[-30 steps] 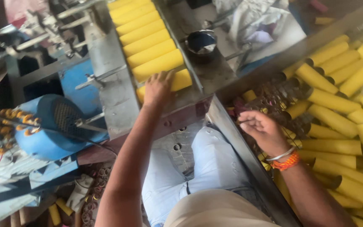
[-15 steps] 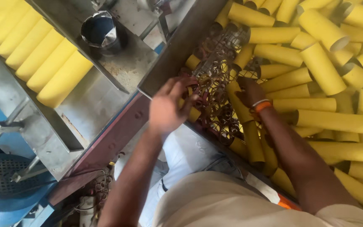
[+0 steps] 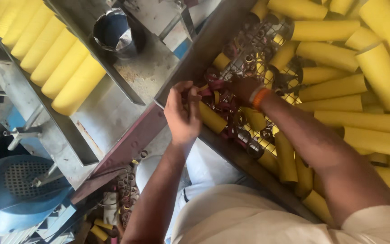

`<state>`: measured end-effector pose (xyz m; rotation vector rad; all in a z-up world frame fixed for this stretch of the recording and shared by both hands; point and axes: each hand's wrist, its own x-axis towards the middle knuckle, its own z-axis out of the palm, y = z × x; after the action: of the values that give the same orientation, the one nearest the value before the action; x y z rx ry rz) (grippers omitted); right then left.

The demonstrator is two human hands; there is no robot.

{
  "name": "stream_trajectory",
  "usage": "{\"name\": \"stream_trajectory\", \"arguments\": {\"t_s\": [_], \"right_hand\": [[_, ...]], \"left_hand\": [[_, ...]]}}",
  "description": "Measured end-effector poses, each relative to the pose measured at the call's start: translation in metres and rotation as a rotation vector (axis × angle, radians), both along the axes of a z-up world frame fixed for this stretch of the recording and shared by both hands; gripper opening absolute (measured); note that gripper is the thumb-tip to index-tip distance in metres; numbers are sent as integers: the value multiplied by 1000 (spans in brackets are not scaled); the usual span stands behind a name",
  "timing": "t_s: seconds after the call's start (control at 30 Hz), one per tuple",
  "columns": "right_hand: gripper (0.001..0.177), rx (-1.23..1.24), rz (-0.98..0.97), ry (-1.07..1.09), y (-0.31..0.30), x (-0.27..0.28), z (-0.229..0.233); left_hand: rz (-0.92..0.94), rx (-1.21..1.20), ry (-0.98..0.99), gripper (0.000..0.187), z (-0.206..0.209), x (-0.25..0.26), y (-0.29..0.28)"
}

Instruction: The person repeatedly picks up yellow cylindrical objects from a metal tray and places them into a wire basket. The action is continuous and repetitive, with the person handling the cylinders one at a time.

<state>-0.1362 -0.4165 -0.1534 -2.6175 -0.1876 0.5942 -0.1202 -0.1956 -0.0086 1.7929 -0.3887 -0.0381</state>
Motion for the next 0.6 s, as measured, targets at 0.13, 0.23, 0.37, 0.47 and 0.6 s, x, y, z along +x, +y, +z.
{"name": "stream_trajectory", "arguments": {"t_s": [0.13, 0.23, 0.37, 0.47, 0.6], "right_hand": [[54, 42, 114, 71, 58, 50, 23], [44, -128, 247, 18, 95, 67, 9], [31, -201, 365, -9, 104, 64, -40], [24, -173, 429, -75, 90, 48, -58], [23, -217, 557, -4, 73, -8, -45]], "left_hand": [[-22, -89, -8, 14, 4, 3, 0], [-21, -67, -14, 14, 4, 3, 3], [-17, -26, -50, 14, 0, -1, 4], [-41, -57, -63, 13, 4, 6, 0], [-16, 26, -137, 13, 3, 2, 3]]}}
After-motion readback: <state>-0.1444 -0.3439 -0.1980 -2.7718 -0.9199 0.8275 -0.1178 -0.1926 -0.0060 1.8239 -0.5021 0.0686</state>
